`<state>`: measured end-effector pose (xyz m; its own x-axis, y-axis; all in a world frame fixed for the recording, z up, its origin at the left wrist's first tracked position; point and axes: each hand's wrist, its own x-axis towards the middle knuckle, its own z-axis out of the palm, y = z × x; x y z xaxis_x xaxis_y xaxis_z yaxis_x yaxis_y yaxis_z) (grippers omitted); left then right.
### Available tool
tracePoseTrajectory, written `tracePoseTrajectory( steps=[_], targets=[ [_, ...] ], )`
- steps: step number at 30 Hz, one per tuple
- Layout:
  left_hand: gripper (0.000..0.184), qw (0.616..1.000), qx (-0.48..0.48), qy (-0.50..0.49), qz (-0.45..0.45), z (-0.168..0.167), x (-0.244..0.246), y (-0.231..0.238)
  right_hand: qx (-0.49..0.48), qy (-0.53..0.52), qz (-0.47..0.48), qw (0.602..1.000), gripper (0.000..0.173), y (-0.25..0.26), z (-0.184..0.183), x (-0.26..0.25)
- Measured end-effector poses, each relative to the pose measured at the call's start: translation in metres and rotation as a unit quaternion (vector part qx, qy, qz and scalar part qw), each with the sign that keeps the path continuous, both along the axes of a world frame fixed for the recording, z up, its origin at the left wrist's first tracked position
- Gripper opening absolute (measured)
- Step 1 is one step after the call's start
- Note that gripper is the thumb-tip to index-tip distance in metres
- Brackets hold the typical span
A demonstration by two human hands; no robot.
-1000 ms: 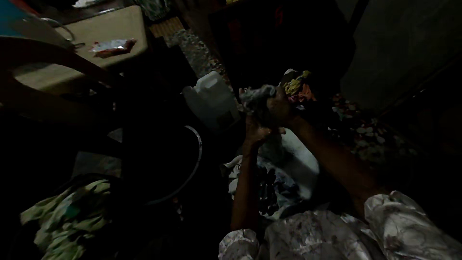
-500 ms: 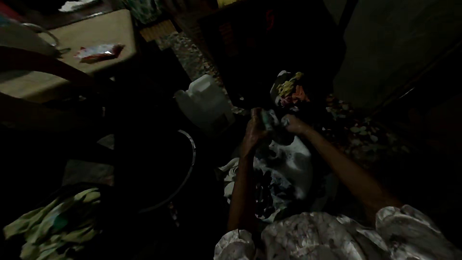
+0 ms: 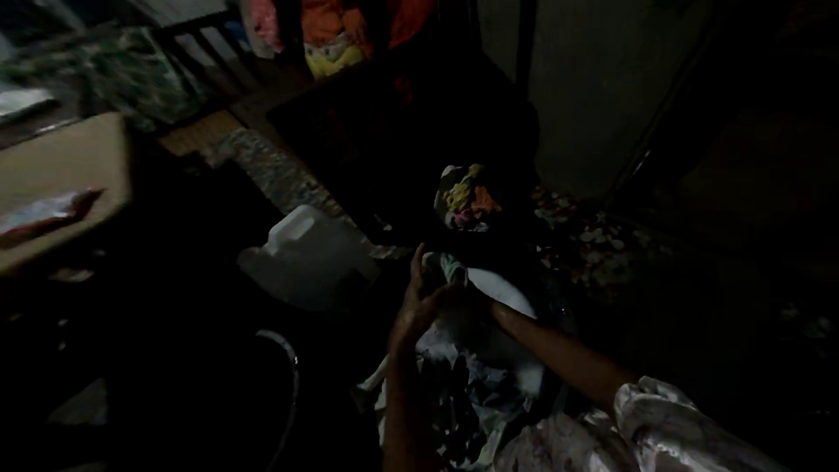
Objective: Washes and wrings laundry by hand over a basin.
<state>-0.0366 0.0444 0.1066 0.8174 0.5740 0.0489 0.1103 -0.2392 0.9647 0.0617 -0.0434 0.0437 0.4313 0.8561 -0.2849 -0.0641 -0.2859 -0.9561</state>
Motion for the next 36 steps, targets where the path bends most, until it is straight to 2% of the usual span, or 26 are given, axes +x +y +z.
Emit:
tracePoseTrajectory(
  steps=[1,2,3,4,6,7,8,10,11,12,14,16,18,19,20,22,23,25,26,28,29,31,32,34,36],
  targets=[
    [0.079,0.999,0.045,-0.012,-0.013,0.001,-0.007,0.013,0.139,-0.076,0.038,0.987,0.041,-0.005,-0.029,0.007],
    [0.073,0.996,0.077,-0.040,-0.003,-0.002,-0.011,0.023,0.221,-0.137,0.046,0.964,0.044,-0.004,-0.041,0.009],
    [0.070,0.994,0.088,-0.063,0.018,-0.007,-0.012,0.031,0.192,-0.104,0.054,0.974,0.041,-0.011,-0.020,0.007],
    [0.068,0.993,0.069,-0.084,0.040,-0.016,-0.010,0.035,0.165,-0.015,0.058,0.984,0.034,-0.013,-0.004,0.007],
    [0.065,0.988,-0.011,-0.135,0.075,-0.045,0.001,0.036,0.133,0.175,0.031,0.975,0.022,-0.015,0.005,0.008],
    [0.069,0.986,-0.047,-0.145,0.074,-0.061,0.005,0.036,0.130,0.234,0.015,0.964,0.019,-0.016,0.006,0.008],
    [0.081,0.984,-0.081,-0.149,0.046,-0.077,0.005,0.038,0.130,0.272,0.006,0.953,0.016,-0.017,0.003,0.007],
    [0.116,0.964,-0.170,-0.188,-0.079,-0.099,0.000,0.044,0.124,0.304,0.033,0.944,0.015,-0.018,-0.004,0.007],
    [0.115,0.942,-0.204,-0.220,-0.149,-0.104,-0.001,0.046,0.115,0.298,0.058,0.946,0.018,-0.019,-0.006,0.007],
    [0.099,0.924,-0.219,-0.250,-0.189,-0.106,-0.002,0.046,0.102,0.281,0.078,0.951,0.018,-0.019,-0.008,0.004],
    [0.056,0.934,-0.181,-0.263,-0.162,-0.095,-0.003,0.041,0.054,0.204,0.122,0.970,0.021,-0.019,-0.006,-0.001],
    [0.034,0.962,-0.133,-0.224,-0.078,-0.080,-0.002,0.038,0.079,0.167,0.155,0.970,0.028,-0.008,-0.024,-0.005],
    [0.020,0.982,-0.113,-0.139,0.061,-0.068,-0.003,0.028,0.093,0.165,0.144,0.971,0.029,0.000,-0.026,-0.015],
    [0.022,0.985,-0.096,-0.071,0.126,-0.066,-0.004,0.020,0.058,0.112,0.139,0.982,0.034,0.004,-0.024,-0.018],
    [0.030,0.984,-0.064,0.005,0.168,-0.069,-0.003,0.014,0.009,0.028,0.145,0.989,0.044,0.008,-0.025,-0.021],
    [0.051,0.970,0.010,0.162,0.182,-0.078,0.004,0.003,-0.080,-0.122,0.160,0.976,0.061,0.009,-0.030,-0.022],
    [0.054,0.961,0.034,0.212,0.175,-0.083,0.010,-0.002,-0.102,-0.148,0.152,0.972,0.064,0.007,-0.042,-0.022],
    [0.041,0.958,0.071,0.228,0.161,-0.095,0.019,0.003,-0.124,-0.159,0.153,0.967,0.057,0.007,-0.056,-0.019],
    [0.035,0.970,0.053,0.196,0.134,-0.096,0.020,0.011,-0.123,-0.139,0.165,0.969,0.051,0.010,-0.055,-0.013],
    [0.029,0.996,-0.061,0.053,0.021,-0.100,0.010,0.031,-0.105,-0.030,0.183,0.977,0.039,0.007,-0.043,0.000],
    [0.041,0.991,-0.121,-0.026,-0.060,-0.105,0.003,0.042,-0.081,0.045,0.195,0.976,0.033,0.003,-0.038,0.006],
    [0.082,0.944,-0.205,-0.150,-0.211,-0.115,0.001,0.055,-0.009,0.183,0.212,0.960,0.029,-0.001,-0.042,0.014],
    [0.084,0.915,-0.241,-0.192,-0.261,-0.117,0.005,0.054,0.039,0.238,0.226,0.944,0.028,-0.001,-0.052,0.016],
    [0.052,0.871,-0.259,-0.260,-0.326,-0.114,0.013,0.046,0.169,0.301,0.271,0.899,0.052,-0.001,-0.071,0.016],
    [0.026,0.877,-0.247,-0.284,-0.300,-0.106,0.015,0.037,0.212,0.260,0.307,0.891,0.062,-0.002,-0.071,0.016]
  ],
)
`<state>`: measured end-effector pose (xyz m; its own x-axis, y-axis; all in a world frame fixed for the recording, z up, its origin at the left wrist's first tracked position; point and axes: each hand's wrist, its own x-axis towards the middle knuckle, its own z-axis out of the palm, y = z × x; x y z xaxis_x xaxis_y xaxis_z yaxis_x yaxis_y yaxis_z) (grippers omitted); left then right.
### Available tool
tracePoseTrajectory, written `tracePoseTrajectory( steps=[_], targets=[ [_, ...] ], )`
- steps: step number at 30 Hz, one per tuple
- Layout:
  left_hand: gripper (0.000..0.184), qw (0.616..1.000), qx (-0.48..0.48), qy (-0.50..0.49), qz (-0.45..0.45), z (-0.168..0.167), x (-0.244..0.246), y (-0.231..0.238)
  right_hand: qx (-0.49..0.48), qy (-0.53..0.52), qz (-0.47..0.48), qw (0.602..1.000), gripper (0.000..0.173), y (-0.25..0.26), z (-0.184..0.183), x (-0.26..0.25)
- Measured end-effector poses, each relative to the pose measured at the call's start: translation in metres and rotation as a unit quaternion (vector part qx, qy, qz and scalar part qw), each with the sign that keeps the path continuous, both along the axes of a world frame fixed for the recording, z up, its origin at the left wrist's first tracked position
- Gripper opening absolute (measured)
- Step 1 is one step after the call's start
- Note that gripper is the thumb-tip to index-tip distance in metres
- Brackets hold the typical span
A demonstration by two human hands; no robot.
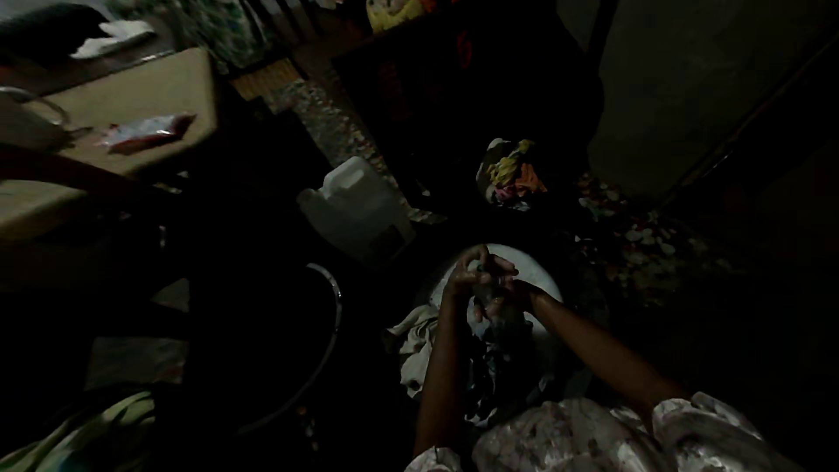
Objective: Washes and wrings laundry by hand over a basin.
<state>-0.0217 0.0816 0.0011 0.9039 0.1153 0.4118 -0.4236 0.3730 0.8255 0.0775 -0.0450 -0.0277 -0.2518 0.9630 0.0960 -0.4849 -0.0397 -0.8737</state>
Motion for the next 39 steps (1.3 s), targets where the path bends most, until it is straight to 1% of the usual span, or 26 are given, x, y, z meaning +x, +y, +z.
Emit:
tracePoseTrajectory(
  steps=[2,3,4,6,7,10,12,14,17,19,21,22,23,24,25,26,27,28,29,30,31,32,34,36,37,39],
  targets=[
    [0.020,0.992,0.003,0.077,0.103,0.016,-0.003,-0.011,-0.067,-0.042,-0.032,0.996,0.041,-0.004,0.011,-0.001],
    [0.015,0.979,0.005,0.123,0.161,0.024,-0.005,-0.015,-0.111,-0.060,-0.067,0.990,0.040,-0.003,0.022,-0.005],
    [0.007,0.963,-0.008,0.165,0.214,0.032,-0.004,-0.018,-0.139,-0.073,-0.101,0.983,0.048,-0.001,0.031,-0.009],
    [0.019,0.920,-0.040,0.237,0.310,0.042,0.000,-0.024,-0.124,-0.096,-0.139,0.978,0.071,0.007,0.040,-0.015],
    [0.023,0.899,-0.050,0.264,0.346,0.043,0.002,-0.025,-0.126,-0.124,-0.153,0.972,0.077,0.010,0.044,-0.019],
    [0.033,0.849,-0.051,0.312,0.423,0.038,0.009,-0.027,-0.193,-0.289,-0.200,0.916,0.070,0.023,0.042,-0.032],
    [0.029,0.813,0.007,0.356,0.460,0.031,0.010,-0.030,-0.221,-0.383,-0.207,0.873,0.059,0.022,0.028,-0.035],
    [0.038,0.772,0.120,0.408,0.473,0.021,0.011,-0.034,-0.198,-0.487,-0.209,0.825,0.058,0.018,0.015,-0.038],
    [0.045,0.726,0.247,0.455,0.452,0.012,0.013,-0.042,-0.232,-0.611,-0.143,0.744,0.051,0.018,0.019,-0.044],
    [0.041,0.752,0.209,0.437,0.447,0.009,0.014,-0.042,-0.242,-0.611,-0.148,0.739,0.049,0.017,0.019,-0.048],
    [0.034,0.824,0.104,0.353,0.431,0.009,0.014,-0.031,-0.241,-0.561,-0.199,0.767,0.049,0.017,0.026,-0.046],
    [0.030,0.866,0.078,0.290,0.401,0.006,0.009,-0.022,-0.239,-0.520,-0.234,0.786,0.050,0.016,0.033,-0.044],
    [0.033,0.901,0.092,0.224,0.359,0.000,0.000,-0.010,-0.235,-0.480,-0.266,0.802,0.051,0.015,0.040,-0.042],
    [0.059,0.923,0.140,0.174,0.313,-0.006,-0.010,0.002,-0.228,-0.445,-0.295,0.814,0.054,0.015,0.045,-0.040],
    [0.092,0.934,0.180,0.161,0.263,-0.010,-0.020,0.013,-0.221,-0.406,-0.330,0.823,0.060,0.016,0.046,-0.038],
    [0.113,0.942,0.194,0.170,0.215,-0.015,-0.030,0.020,-0.223,-0.360,-0.365,0.829,0.070,0.018,0.047,-0.037],
    [0.120,0.942,0.192,0.197,0.193,-0.018,-0.039,0.020,-0.223,-0.327,-0.393,0.830,0.082,0.020,0.049,-0.037],
    [0.116,0.935,0.167,0.251,0.188,-0.011,-0.046,0.014,-0.218,-0.314,-0.413,0.827,0.092,0.020,0.051,-0.036],
    [0.101,0.903,0.134,0.355,0.202,0.009,-0.047,0.003,-0.200,-0.315,-0.435,0.819,0.098,0.022,0.050,-0.036],
    [0.089,0.845,0.121,0.474,0.218,0.030,-0.040,-0.008,-0.174,-0.319,-0.455,0.813,0.105,0.024,0.047,-0.036],
    [0.082,0.860,0.196,0.409,0.233,0.005,-0.042,-0.005,-0.151,-0.327,-0.465,0.808,0.110,0.026,0.044,-0.036],
    [0.073,0.869,0.219,0.376,0.235,-0.011,-0.041,-0.002,-0.140,-0.333,-0.461,0.810,0.113,0.026,0.047,-0.035],
    [0.058,0.849,0.224,0.408,0.251,-0.011,-0.036,0.000,-0.129,-0.345,-0.442,0.818,0.115,0.022,0.062,-0.030],
    [0.047,0.840,0.218,0.393,0.303,0.009,-0.031,-0.016,-0.106,-0.335,-0.426,0.834,0.110,0.019,0.076,-0.026],
    [0.045,0.851,0.206,0.354,0.327,0.020,-0.030,-0.024,-0.087,-0.319,-0.418,0.846,0.101,0.018,0.080,-0.024],
    [0.050,0.880,0.165,0.265,0.358,0.029,-0.024,-0.031,-0.049,-0.288,-0.363,0.885,0.067,0.013,0.088,-0.018]
  ],
)
